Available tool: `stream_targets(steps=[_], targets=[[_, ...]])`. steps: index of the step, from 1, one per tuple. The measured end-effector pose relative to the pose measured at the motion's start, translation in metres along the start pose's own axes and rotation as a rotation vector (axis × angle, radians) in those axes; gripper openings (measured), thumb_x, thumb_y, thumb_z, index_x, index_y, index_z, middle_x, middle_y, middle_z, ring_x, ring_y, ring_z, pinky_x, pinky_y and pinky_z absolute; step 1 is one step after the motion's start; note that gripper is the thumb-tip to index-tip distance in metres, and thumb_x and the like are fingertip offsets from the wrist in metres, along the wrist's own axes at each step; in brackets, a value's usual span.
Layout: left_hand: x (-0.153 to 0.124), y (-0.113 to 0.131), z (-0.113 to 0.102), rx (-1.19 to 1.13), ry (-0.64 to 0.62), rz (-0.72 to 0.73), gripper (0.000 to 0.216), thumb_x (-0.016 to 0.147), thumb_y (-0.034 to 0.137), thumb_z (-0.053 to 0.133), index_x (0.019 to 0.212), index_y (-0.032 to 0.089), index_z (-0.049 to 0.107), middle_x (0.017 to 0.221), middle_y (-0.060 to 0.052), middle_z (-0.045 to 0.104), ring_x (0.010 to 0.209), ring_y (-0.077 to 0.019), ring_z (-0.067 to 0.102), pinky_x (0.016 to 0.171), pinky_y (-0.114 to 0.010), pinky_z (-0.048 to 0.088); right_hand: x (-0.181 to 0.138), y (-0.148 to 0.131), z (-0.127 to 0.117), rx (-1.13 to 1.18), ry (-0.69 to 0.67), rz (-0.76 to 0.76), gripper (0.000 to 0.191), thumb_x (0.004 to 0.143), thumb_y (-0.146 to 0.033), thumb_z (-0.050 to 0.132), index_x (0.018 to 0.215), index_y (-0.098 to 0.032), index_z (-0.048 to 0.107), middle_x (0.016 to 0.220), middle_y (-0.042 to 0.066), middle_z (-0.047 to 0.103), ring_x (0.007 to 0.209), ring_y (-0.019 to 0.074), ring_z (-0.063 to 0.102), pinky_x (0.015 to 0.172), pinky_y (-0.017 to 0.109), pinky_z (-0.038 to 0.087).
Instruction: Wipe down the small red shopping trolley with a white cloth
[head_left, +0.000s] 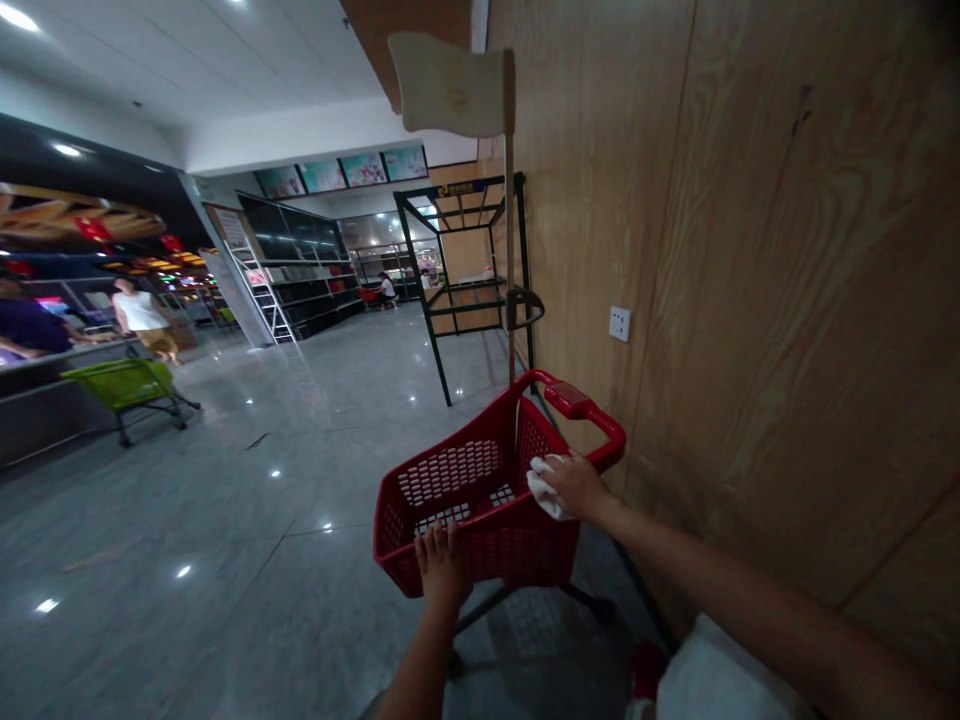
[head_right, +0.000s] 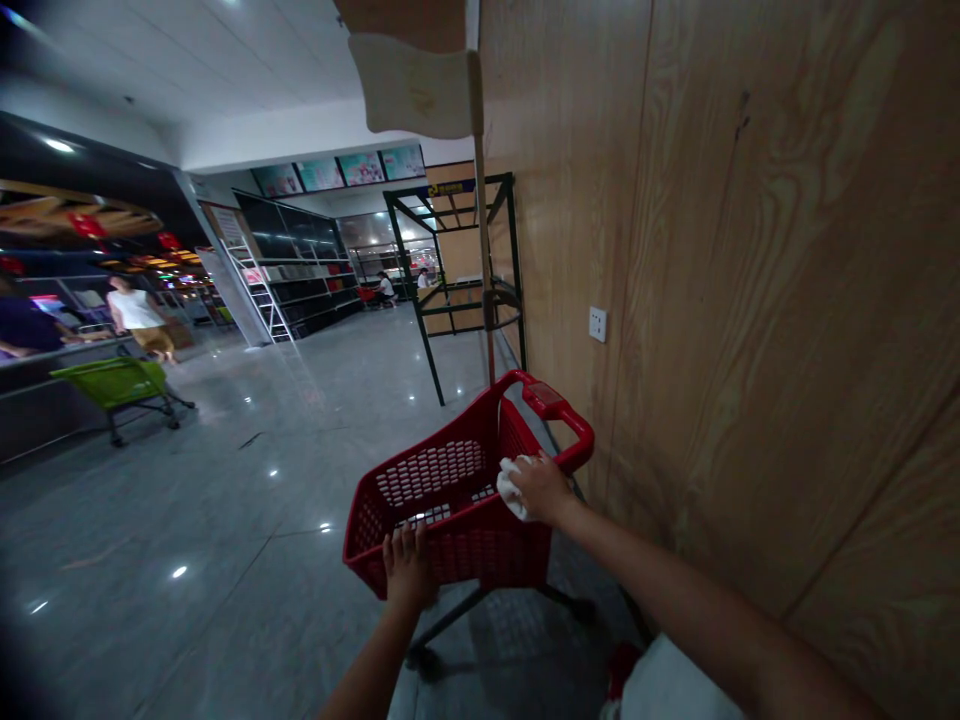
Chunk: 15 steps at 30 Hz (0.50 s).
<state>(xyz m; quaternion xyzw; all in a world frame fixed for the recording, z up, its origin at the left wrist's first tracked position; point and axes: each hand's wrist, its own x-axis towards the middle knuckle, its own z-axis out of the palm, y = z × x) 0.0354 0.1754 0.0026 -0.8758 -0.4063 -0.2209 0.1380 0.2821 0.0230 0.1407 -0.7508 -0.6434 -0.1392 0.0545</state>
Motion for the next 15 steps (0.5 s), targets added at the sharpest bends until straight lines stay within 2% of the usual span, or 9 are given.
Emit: stream_targets(steps=[2,5,10,12,15], targets=[[0.001,0.006,-0.001,0.005,0.022,-0.002,0.059,0.071,0.026,0.054,0.128,0.011,0.052,0.13,-0.017,0.049,0.125,-0.0327,0.039,0.113,-0.053,0.017,-0.008,0.012,-0.006,-0.013,0.024,0.031,0.041,0.084,-0.03,0.059,0.124,-0.026,0.056,0.127,0.009,0.057,0.114,0.0257,0.051,0.101,0.04,0.032],[0.002,0.016,-0.005,0.002,0.034,-0.003,0.061,0.07,0.028,0.055,0.128,0.01,0.052,0.13,-0.019,0.049,0.124,-0.0346,0.038,0.112,-0.056,0.016,-0.009,-0.001,-0.004,-0.005,0.03,0.109,0.04,0.084,-0.03,0.059,0.124,-0.023,0.057,0.128,0.01,0.056,0.114,0.0263,0.051,0.097,0.038,0.036],[-0.001,0.03,-0.012,-0.018,-0.045,-0.012,0.065,0.067,0.025,0.055,0.13,0.009,0.049,0.128,-0.019,0.049,0.122,-0.0355,0.037,0.11,-0.059,0.016,0.016,-0.079,0.023,0.071,-0.049,0.028,0.03,0.089,-0.027,0.054,0.118,-0.021,0.059,0.125,0.011,0.059,0.109,0.0253,0.054,0.091,0.037,0.041],[-0.005,0.032,-0.013,-0.041,-0.068,-0.005,0.065,0.068,0.023,0.054,0.131,0.011,0.048,0.127,-0.018,0.05,0.122,-0.0345,0.037,0.109,-0.059,0.017,0.029,-0.113,0.035,0.111,-0.054,0.033,0.028,0.092,-0.026,0.047,0.117,-0.02,0.059,0.117,0.011,0.062,0.105,0.0246,0.056,0.088,0.036,0.043],[-0.01,0.027,-0.014,-0.072,-0.078,0.019,0.068,0.067,0.021,0.056,0.133,0.011,0.046,0.127,-0.017,0.049,0.122,-0.0325,0.037,0.109,-0.056,0.02,0.04,-0.142,0.047,0.147,-0.034,0.066,0.032,0.096,-0.024,0.039,0.121,-0.018,0.056,0.105,0.012,0.065,0.097,0.0238,0.059,0.083,0.036,0.045]])
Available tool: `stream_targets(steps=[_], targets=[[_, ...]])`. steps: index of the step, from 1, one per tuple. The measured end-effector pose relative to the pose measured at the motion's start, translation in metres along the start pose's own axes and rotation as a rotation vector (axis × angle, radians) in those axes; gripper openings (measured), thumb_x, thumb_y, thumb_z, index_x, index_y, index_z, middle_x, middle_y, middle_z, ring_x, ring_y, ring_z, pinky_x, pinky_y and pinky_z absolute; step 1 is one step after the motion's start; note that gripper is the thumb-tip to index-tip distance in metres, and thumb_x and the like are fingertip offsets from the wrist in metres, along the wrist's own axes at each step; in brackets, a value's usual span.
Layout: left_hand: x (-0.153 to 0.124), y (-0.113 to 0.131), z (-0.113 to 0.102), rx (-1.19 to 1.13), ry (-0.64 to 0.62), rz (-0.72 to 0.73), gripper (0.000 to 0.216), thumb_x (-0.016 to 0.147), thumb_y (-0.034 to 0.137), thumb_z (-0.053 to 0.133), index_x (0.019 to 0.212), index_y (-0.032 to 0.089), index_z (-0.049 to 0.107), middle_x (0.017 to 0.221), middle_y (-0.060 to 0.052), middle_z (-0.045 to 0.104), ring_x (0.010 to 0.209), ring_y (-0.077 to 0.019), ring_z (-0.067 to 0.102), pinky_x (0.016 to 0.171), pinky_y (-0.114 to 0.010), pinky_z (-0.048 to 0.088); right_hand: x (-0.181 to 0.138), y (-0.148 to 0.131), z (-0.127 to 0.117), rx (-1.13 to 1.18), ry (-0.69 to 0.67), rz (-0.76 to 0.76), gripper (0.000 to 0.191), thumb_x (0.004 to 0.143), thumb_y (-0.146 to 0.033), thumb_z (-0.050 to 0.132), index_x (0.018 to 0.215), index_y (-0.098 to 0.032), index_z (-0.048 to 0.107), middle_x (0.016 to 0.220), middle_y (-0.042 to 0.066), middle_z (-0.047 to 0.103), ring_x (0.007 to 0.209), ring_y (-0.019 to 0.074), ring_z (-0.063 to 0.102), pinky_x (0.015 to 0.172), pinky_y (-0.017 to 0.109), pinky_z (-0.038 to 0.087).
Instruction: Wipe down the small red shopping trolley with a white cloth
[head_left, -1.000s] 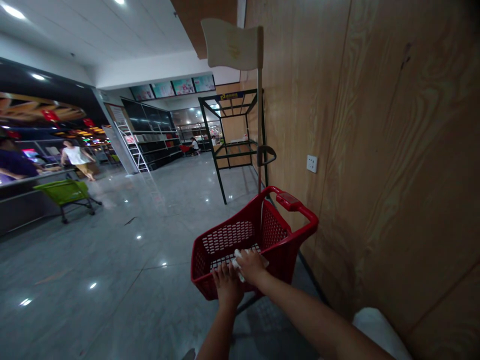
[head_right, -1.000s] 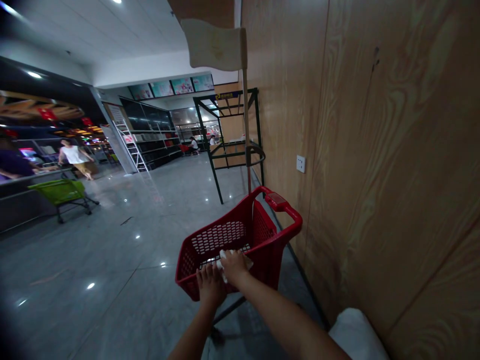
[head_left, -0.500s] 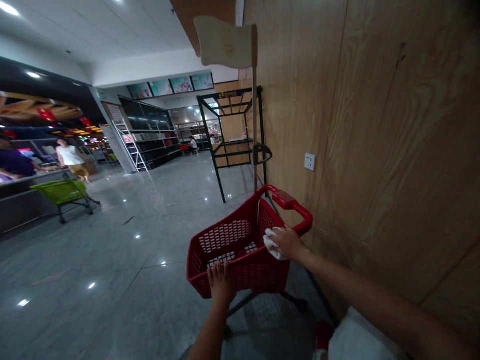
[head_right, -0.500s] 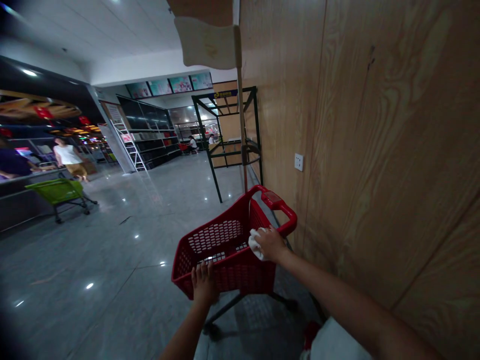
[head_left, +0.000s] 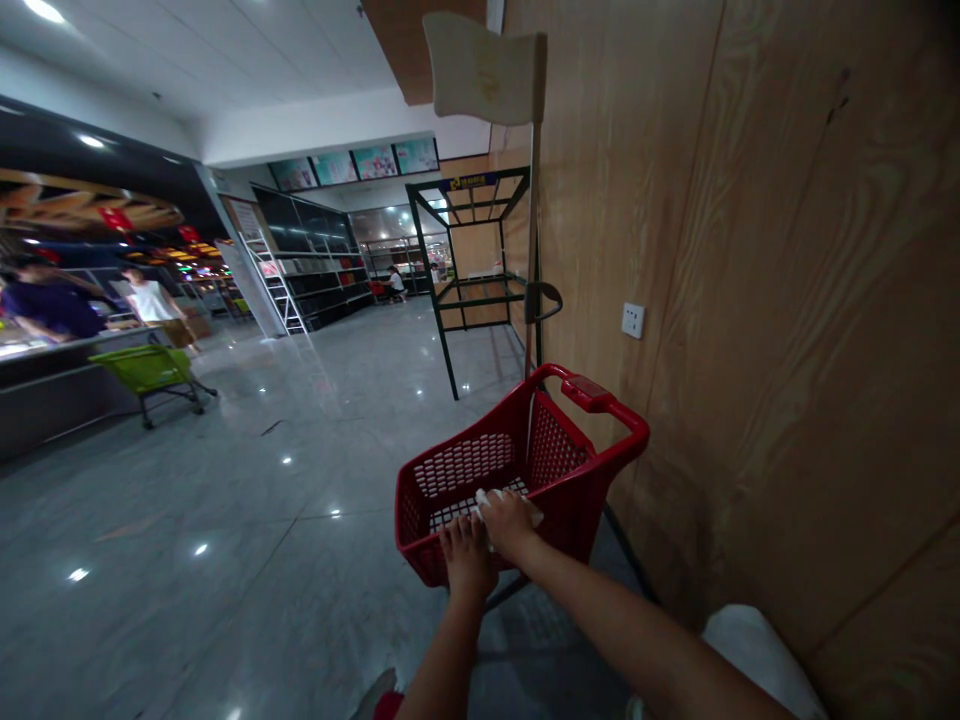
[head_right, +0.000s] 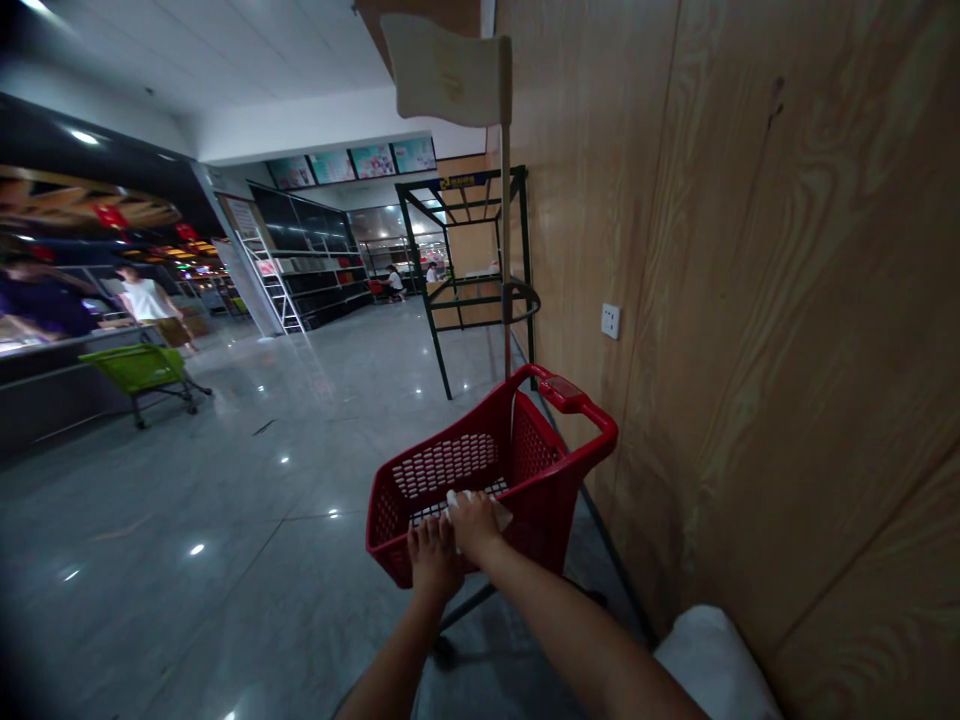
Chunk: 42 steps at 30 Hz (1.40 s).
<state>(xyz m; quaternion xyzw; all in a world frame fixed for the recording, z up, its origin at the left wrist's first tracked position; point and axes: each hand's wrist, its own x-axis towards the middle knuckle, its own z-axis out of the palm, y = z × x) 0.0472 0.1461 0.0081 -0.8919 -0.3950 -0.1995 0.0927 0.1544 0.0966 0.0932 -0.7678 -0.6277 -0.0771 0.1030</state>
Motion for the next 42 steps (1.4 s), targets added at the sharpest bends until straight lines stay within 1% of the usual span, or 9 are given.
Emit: stream_targets(steps=[3,11,14,18,25,29,32,37,42], targets=[[-0.002,-0.013,-0.003,0.01,-0.012,0.042,0.07,0.065,0.016,0.057,0.134,0.015,0.047,0.127,-0.014,0.05,0.119,-0.0296,0.039,0.108,-0.051,0.023,-0.002,0.009,-0.001,-0.006,-0.02,-0.065,0.034,0.094,-0.025,0.042,0.127,-0.02,0.052,0.11,0.012,0.064,0.099,0.0234,0.059,0.082,0.035,0.045],[0.011,-0.023,-0.022,-0.04,-0.092,0.007,0.062,0.066,0.02,0.056,0.128,0.016,0.05,0.125,-0.013,0.051,0.115,-0.0277,0.041,0.107,-0.045,0.022,-0.037,0.137,-0.061,-0.114,0.021,-0.122,0.04,0.087,-0.025,0.053,0.127,-0.028,0.054,0.131,0.007,0.054,0.111,0.0227,0.052,0.093,0.036,0.039],[0.017,-0.016,-0.028,-0.078,-0.125,-0.048,0.056,0.068,0.026,0.055,0.123,0.016,0.051,0.125,-0.013,0.051,0.115,-0.0278,0.041,0.105,-0.044,0.022,-0.043,0.154,-0.073,-0.135,0.042,-0.06,0.042,0.085,-0.025,0.058,0.127,-0.025,0.055,0.131,0.008,0.054,0.115,0.0234,0.05,0.1,0.036,0.035],[0.02,-0.012,-0.029,-0.057,-0.14,-0.06,0.058,0.066,0.025,0.055,0.123,0.015,0.049,0.128,-0.014,0.05,0.116,-0.0296,0.041,0.105,-0.045,0.021,-0.035,0.12,-0.058,-0.125,0.039,-0.02,0.031,0.087,-0.03,0.057,0.117,-0.023,0.061,0.13,0.008,0.055,0.112,0.0242,0.051,0.098,0.039,0.036],[0.012,-0.009,-0.026,-0.036,-0.169,-0.04,0.062,0.062,0.023,0.055,0.124,0.015,0.049,0.124,-0.015,0.052,0.112,-0.0302,0.044,0.104,-0.047,0.021,-0.002,0.004,0.004,-0.004,-0.001,-0.057,0.034,0.094,-0.027,0.045,0.125,-0.018,0.055,0.122,0.013,0.06,0.107,0.0241,0.055,0.089,0.038,0.043],[0.006,-0.018,-0.029,-0.055,-0.162,-0.04,0.065,0.063,0.023,0.055,0.126,0.014,0.047,0.124,-0.014,0.052,0.114,-0.0292,0.043,0.105,-0.044,0.022,0.004,-0.012,0.014,0.021,-0.018,-0.089,0.035,0.095,-0.022,0.039,0.127,-0.017,0.053,0.117,0.014,0.062,0.102,0.0237,0.057,0.085,0.037,0.044],[0.003,-0.029,-0.032,-0.069,-0.183,-0.002,0.064,0.063,0.021,0.056,0.127,0.016,0.047,0.127,-0.013,0.051,0.117,-0.0279,0.042,0.105,-0.043,0.022,-0.001,0.011,0.004,0.009,-0.048,-0.158,0.034,0.094,-0.023,0.042,0.126,-0.021,0.055,0.12,0.012,0.061,0.102,0.0229,0.057,0.086,0.035,0.043],[0.003,-0.038,-0.025,-0.081,-0.139,-0.007,0.061,0.067,0.018,0.054,0.128,0.02,0.047,0.128,-0.012,0.051,0.119,-0.027,0.042,0.108,-0.044,0.019,-0.025,0.09,-0.035,-0.073,-0.014,-0.202,0.038,0.089,-0.028,0.052,0.126,-0.025,0.054,0.129,0.009,0.057,0.107,0.0236,0.055,0.093,0.037,0.039],[0.001,-0.026,-0.01,-0.063,0.001,-0.041,0.052,0.071,0.016,0.051,0.123,0.017,0.052,0.126,-0.012,0.051,0.119,-0.0276,0.04,0.11,-0.047,0.017,-0.051,0.15,-0.073,-0.157,0.025,-0.071,0.035,0.088,-0.037,0.055,0.12,-0.023,0.059,0.13,0.011,0.055,0.113,0.0256,0.051,0.101,0.039,0.033]])
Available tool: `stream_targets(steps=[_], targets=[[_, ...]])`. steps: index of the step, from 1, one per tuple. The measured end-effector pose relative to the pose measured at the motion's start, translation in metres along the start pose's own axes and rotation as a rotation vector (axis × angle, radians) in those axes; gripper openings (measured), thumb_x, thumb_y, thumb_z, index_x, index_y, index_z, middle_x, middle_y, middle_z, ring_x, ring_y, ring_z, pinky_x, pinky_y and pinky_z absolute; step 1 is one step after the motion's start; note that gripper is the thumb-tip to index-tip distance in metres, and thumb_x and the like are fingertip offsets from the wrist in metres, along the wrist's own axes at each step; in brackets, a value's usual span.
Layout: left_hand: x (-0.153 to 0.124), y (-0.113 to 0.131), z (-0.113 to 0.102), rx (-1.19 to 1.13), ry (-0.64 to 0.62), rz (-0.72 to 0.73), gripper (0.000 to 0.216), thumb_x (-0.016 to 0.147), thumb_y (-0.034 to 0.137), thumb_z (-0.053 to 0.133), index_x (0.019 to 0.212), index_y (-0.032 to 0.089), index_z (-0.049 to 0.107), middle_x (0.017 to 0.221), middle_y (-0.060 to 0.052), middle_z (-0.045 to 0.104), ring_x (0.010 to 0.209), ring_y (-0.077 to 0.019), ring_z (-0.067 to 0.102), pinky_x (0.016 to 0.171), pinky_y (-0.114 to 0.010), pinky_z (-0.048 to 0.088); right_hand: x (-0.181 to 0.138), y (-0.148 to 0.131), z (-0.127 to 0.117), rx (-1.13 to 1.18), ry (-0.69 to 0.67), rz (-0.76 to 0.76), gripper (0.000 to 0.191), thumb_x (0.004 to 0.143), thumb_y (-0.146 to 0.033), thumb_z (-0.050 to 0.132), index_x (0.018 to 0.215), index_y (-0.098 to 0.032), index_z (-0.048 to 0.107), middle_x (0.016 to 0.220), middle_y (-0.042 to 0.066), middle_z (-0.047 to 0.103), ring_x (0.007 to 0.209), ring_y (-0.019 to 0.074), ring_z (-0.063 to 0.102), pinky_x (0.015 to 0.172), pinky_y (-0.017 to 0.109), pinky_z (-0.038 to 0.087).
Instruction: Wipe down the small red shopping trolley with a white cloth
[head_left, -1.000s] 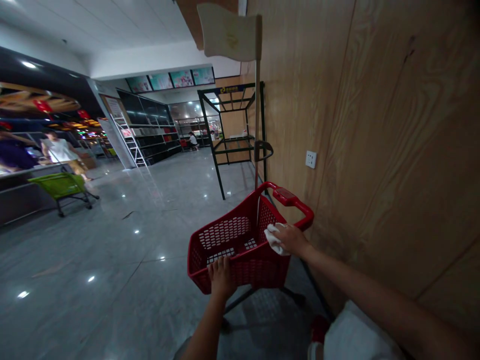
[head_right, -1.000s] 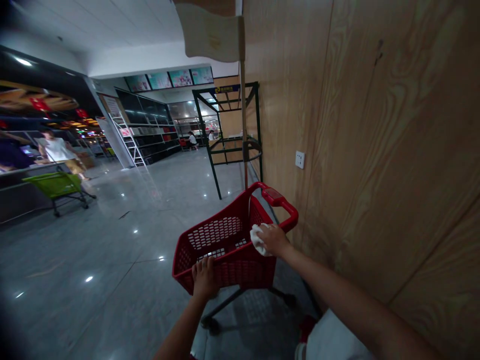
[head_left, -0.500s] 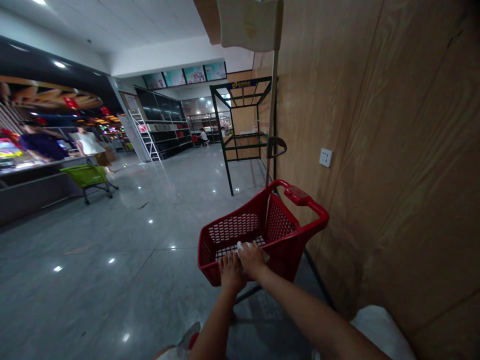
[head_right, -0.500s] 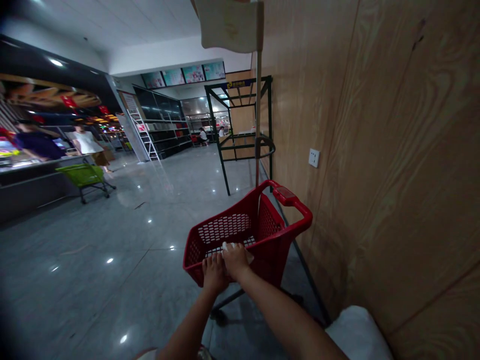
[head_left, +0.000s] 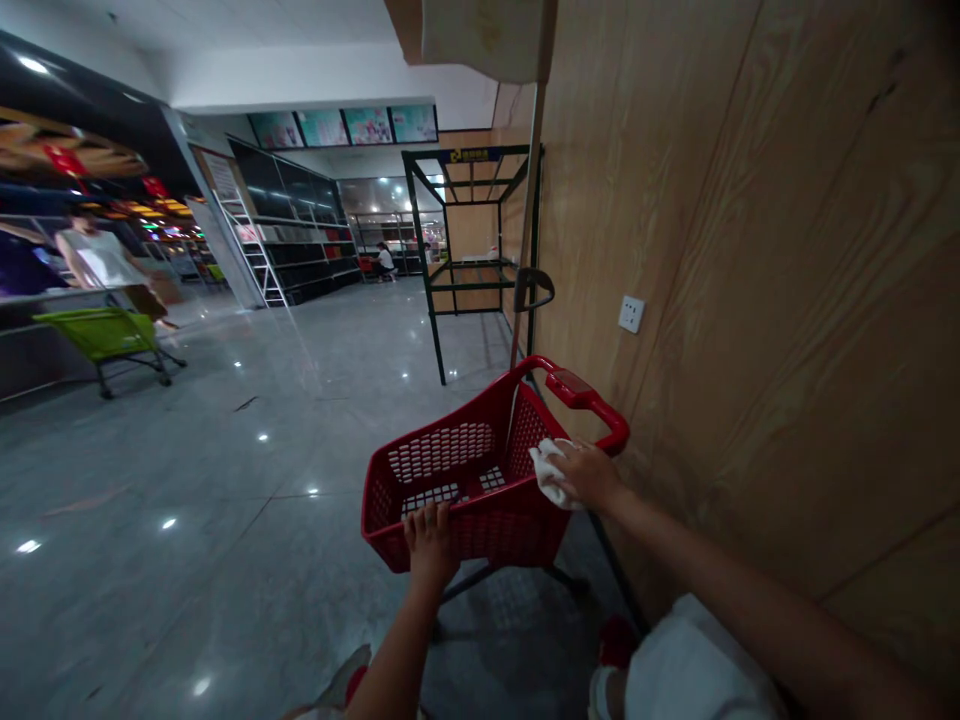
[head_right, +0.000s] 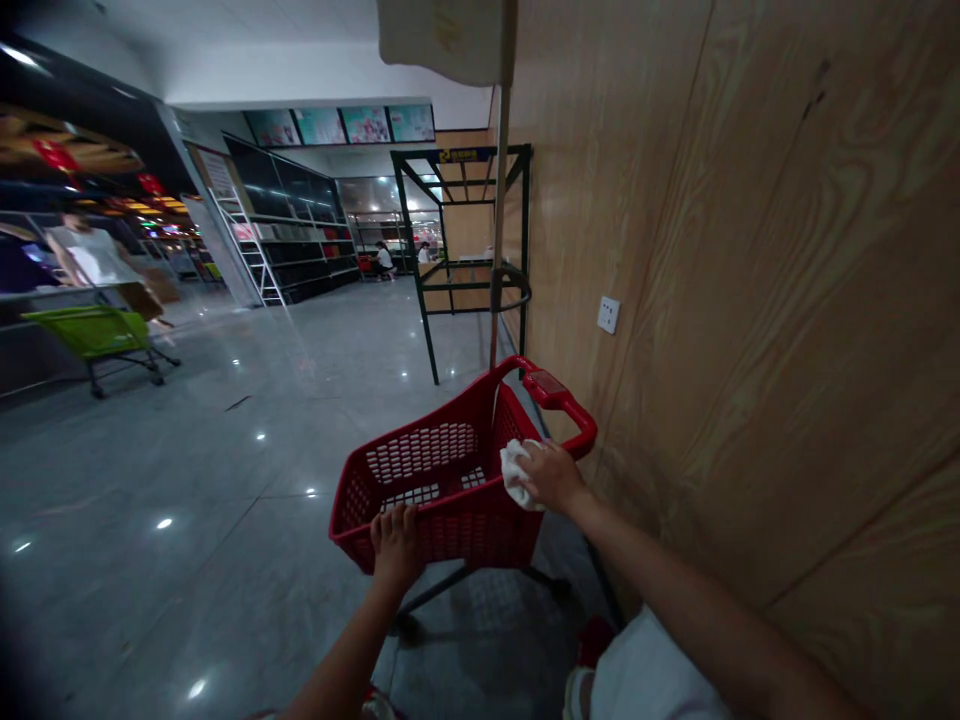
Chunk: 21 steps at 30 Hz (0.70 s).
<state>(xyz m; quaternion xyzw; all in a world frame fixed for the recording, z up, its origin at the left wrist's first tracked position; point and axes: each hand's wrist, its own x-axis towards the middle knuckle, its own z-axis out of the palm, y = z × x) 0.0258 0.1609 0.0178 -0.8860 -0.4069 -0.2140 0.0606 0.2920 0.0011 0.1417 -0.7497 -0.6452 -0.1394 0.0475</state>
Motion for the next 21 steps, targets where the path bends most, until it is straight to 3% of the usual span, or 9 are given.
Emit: stream_targets(steps=[4,9,14,17,21], targets=[[0.0,0.015,0.002,-0.012,0.042,-0.013,0.051,0.071,0.019,0.051,0.122,0.014,0.052,0.124,-0.015,0.049,0.119,-0.0296,0.037,0.111,-0.05,0.016,0.0,-0.013,0.001,-0.022,0.001,0.083,0.035,0.09,-0.038,0.054,0.121,-0.023,0.059,0.136,0.01,0.051,0.118,0.0271,0.046,0.102,0.042,0.029],[0.001,0.028,0.004,-0.037,0.053,-0.018,0.055,0.068,0.019,0.053,0.123,0.011,0.052,0.125,-0.016,0.049,0.121,-0.0308,0.035,0.112,-0.052,0.013,0.028,-0.088,0.029,0.06,-0.032,0.05,0.03,0.093,-0.036,0.047,0.119,-0.025,0.059,0.135,0.009,0.052,0.116,0.0253,0.047,0.094,0.041,0.033],[-0.001,0.026,0.006,-0.039,0.067,-0.005,0.052,0.071,0.023,0.053,0.123,0.013,0.052,0.124,-0.015,0.05,0.12,-0.03,0.037,0.112,-0.051,0.013,0.057,-0.155,0.052,0.133,-0.029,0.059,0.042,0.094,-0.035,0.045,0.131,-0.017,0.049,0.115,0.013,0.062,0.102,0.0251,0.054,0.087,0.041,0.038],[-0.003,0.016,0.004,-0.015,0.045,0.007,0.053,0.073,0.021,0.053,0.125,0.015,0.052,0.124,-0.014,0.051,0.12,-0.029,0.039,0.112,-0.049,0.016,0.061,-0.162,0.054,0.138,-0.029,0.041,0.038,0.096,-0.033,0.041,0.13,-0.019,0.05,0.111,0.012,0.063,0.101,0.0247,0.056,0.084,0.04,0.04],[-0.004,0.001,0.002,0.0,0.005,0.033,0.055,0.071,0.017,0.053,0.126,0.018,0.051,0.127,-0.012,0.051,0.121,-0.0269,0.039,0.112,-0.046,0.018,0.048,-0.127,0.044,0.093,-0.034,-0.047,0.031,0.096,-0.027,0.04,0.124,-0.025,0.056,0.121,0.009,0.061,0.104,0.0219,0.055,0.084,0.037,0.04]])
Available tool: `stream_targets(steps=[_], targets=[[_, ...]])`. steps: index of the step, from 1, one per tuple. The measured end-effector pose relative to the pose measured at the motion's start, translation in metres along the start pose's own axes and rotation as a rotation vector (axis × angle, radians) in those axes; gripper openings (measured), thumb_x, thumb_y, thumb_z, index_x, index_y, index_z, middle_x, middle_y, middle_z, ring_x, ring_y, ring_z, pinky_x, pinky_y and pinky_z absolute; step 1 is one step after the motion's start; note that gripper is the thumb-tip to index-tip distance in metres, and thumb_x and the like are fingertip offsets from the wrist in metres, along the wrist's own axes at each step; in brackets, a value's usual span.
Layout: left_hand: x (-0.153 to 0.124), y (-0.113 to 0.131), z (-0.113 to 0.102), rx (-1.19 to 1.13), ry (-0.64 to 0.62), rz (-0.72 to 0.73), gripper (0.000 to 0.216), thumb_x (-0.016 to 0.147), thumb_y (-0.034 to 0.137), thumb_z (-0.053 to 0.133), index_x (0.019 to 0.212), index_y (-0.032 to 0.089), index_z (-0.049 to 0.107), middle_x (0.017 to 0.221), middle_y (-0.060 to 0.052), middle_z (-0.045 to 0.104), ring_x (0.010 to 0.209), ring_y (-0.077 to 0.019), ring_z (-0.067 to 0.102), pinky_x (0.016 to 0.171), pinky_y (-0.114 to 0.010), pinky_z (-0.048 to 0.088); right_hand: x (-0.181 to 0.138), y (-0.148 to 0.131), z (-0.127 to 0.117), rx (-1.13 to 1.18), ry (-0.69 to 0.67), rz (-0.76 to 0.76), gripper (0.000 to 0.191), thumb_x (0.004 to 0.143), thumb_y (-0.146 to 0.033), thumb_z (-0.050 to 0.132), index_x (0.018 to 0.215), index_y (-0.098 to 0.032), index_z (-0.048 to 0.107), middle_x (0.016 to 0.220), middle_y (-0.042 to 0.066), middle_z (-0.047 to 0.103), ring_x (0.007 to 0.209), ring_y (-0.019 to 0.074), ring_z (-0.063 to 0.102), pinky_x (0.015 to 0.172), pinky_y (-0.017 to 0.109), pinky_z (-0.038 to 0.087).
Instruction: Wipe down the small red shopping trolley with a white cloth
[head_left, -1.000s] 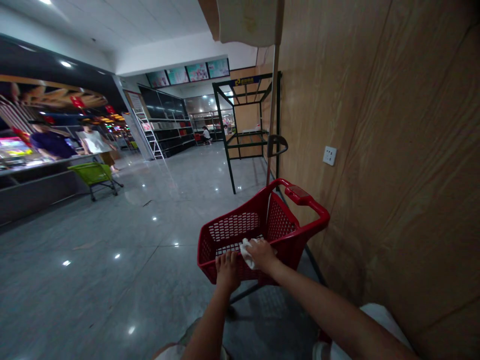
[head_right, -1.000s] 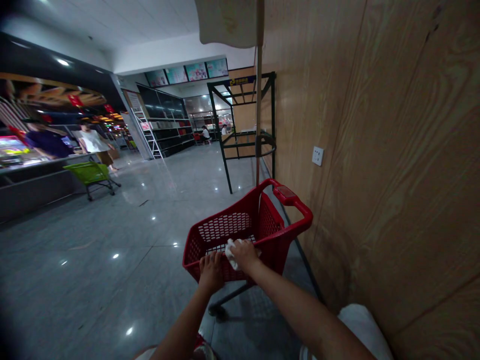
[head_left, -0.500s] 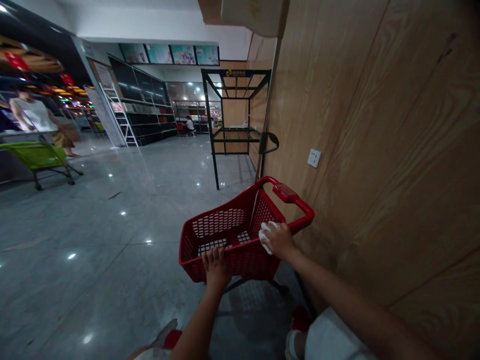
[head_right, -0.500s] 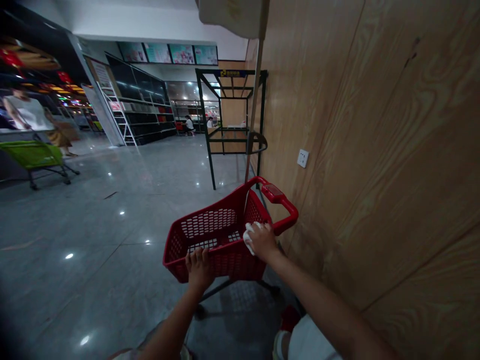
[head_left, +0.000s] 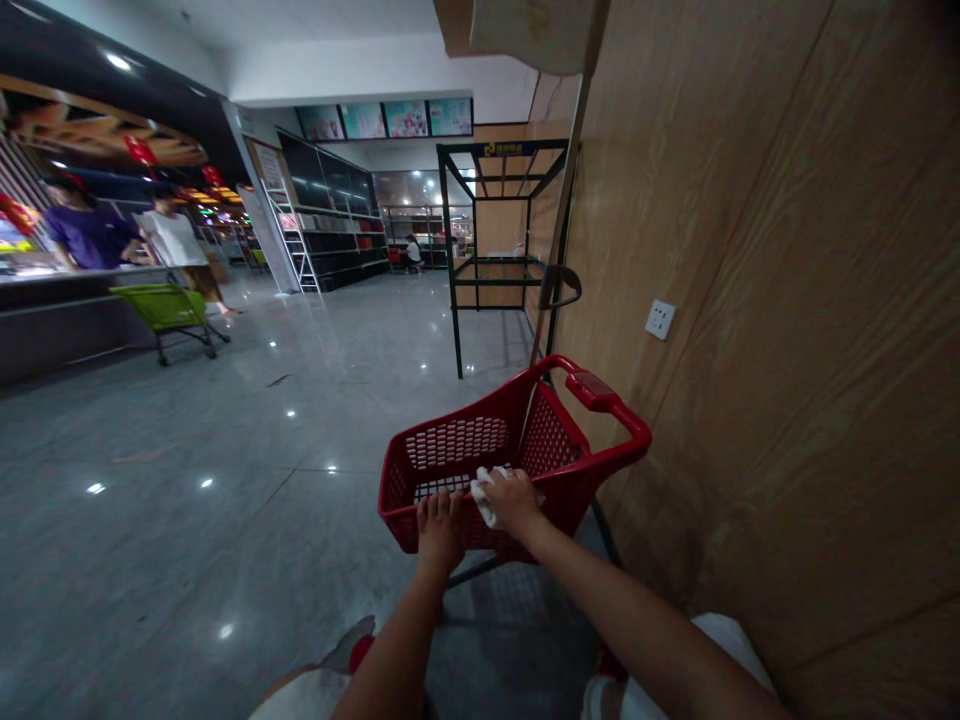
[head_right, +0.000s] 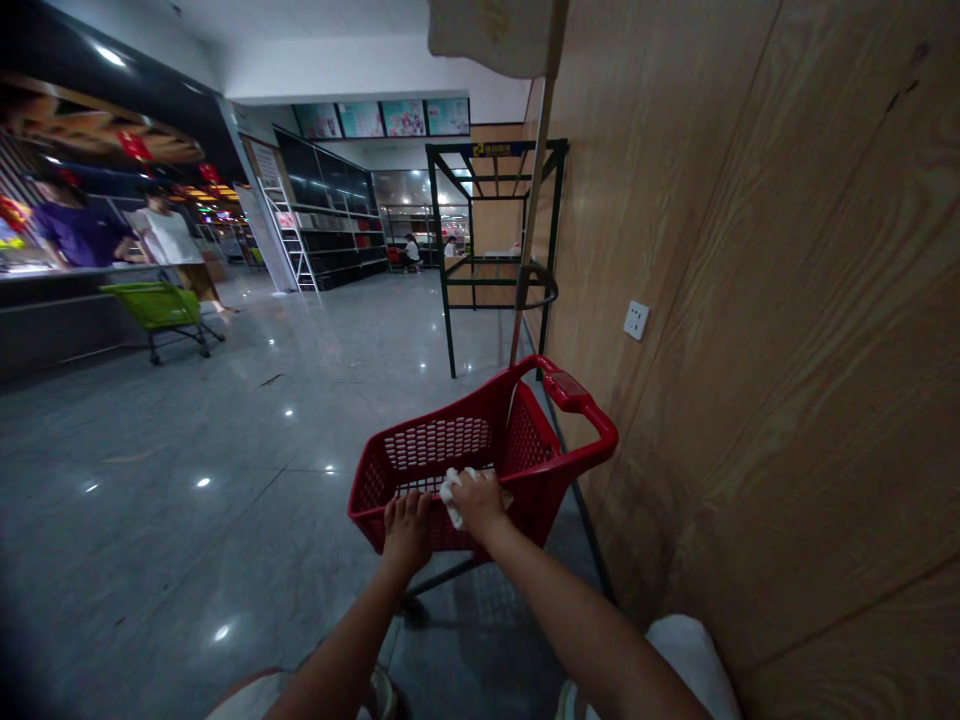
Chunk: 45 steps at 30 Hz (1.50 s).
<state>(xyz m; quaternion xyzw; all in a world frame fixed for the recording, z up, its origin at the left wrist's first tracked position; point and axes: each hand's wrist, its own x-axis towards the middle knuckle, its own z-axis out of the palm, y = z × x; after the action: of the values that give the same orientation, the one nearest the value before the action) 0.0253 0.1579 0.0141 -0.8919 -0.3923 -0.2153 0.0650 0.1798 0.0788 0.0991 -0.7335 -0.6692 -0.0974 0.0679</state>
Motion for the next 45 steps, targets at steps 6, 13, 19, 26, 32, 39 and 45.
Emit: stream_targets(steps=[6,13,19,26,32,39,45], targets=[[0.002,-0.005,0.009,0.023,0.051,-0.021,0.051,0.074,0.018,0.052,0.125,0.016,0.053,0.128,-0.014,0.051,0.123,-0.0277,0.039,0.112,-0.048,0.018,-0.047,0.1,-0.038,-0.139,0.109,-0.045,0.033,0.093,-0.029,0.048,0.125,-0.029,0.057,0.132,0.006,0.056,0.111,0.023,0.052,0.095,0.041,0.036],[0.01,0.017,0.007,0.046,0.054,-0.082,0.053,0.071,0.024,0.054,0.123,0.011,0.054,0.126,-0.018,0.05,0.121,-0.033,0.039,0.111,-0.055,0.017,-0.044,0.094,-0.038,-0.194,0.068,0.056,0.03,0.093,-0.026,0.049,0.121,-0.026,0.06,0.129,0.007,0.057,0.11,0.0228,0.053,0.094,0.037,0.038],[0.008,0.024,0.006,0.018,0.037,-0.05,0.057,0.071,0.027,0.056,0.126,0.012,0.052,0.123,-0.016,0.052,0.12,-0.0315,0.039,0.111,-0.054,0.017,0.008,-0.005,0.017,-0.043,0.015,0.044,0.034,0.096,-0.025,0.042,0.127,-0.019,0.054,0.115,0.013,0.063,0.1,0.0229,0.058,0.083,0.035,0.045],[0.005,-0.001,-0.009,0.013,-0.1,-0.006,0.064,0.066,0.021,0.057,0.129,0.016,0.049,0.125,-0.013,0.052,0.117,-0.0278,0.041,0.11,-0.047,0.019,0.019,-0.024,0.025,0.019,0.012,0.015,0.035,0.097,-0.027,0.039,0.13,-0.021,0.052,0.11,0.012,0.065,0.096,0.0221,0.06,0.08,0.033,0.044],[0.008,-0.012,-0.009,0.03,-0.102,-0.026,0.062,0.066,0.02,0.057,0.128,0.015,0.05,0.126,-0.014,0.051,0.121,-0.0285,0.039,0.112,-0.047,0.015,-0.02,0.056,-0.015,-0.065,0.043,-0.027,0.031,0.094,-0.025,0.043,0.121,-0.027,0.058,0.123,0.009,0.061,0.105,0.0219,0.056,0.089,0.037,0.038],[0.014,0.005,0.004,0.053,-0.005,-0.067,0.055,0.07,0.026,0.056,0.123,0.012,0.053,0.125,-0.016,0.05,0.119,-0.0309,0.038,0.112,-0.05,0.015,-0.046,0.095,-0.03,-0.148,0.162,0.048,0.031,0.093,-0.025,0.046,0.122,-0.03,0.059,0.134,0.005,0.054,0.115,0.0221,0.048,0.098,0.041,0.029],[0.012,0.026,0.001,0.064,-0.025,-0.064,0.061,0.065,0.027,0.058,0.124,0.01,0.052,0.122,-0.017,0.05,0.117,-0.0321,0.039,0.111,-0.052,0.015,-0.011,0.018,0.008,-0.048,0.082,0.089,0.027,0.094,-0.028,0.047,0.117,-0.027,0.061,0.127,0.009,0.058,0.107,0.0226,0.053,0.086,0.038,0.035]])
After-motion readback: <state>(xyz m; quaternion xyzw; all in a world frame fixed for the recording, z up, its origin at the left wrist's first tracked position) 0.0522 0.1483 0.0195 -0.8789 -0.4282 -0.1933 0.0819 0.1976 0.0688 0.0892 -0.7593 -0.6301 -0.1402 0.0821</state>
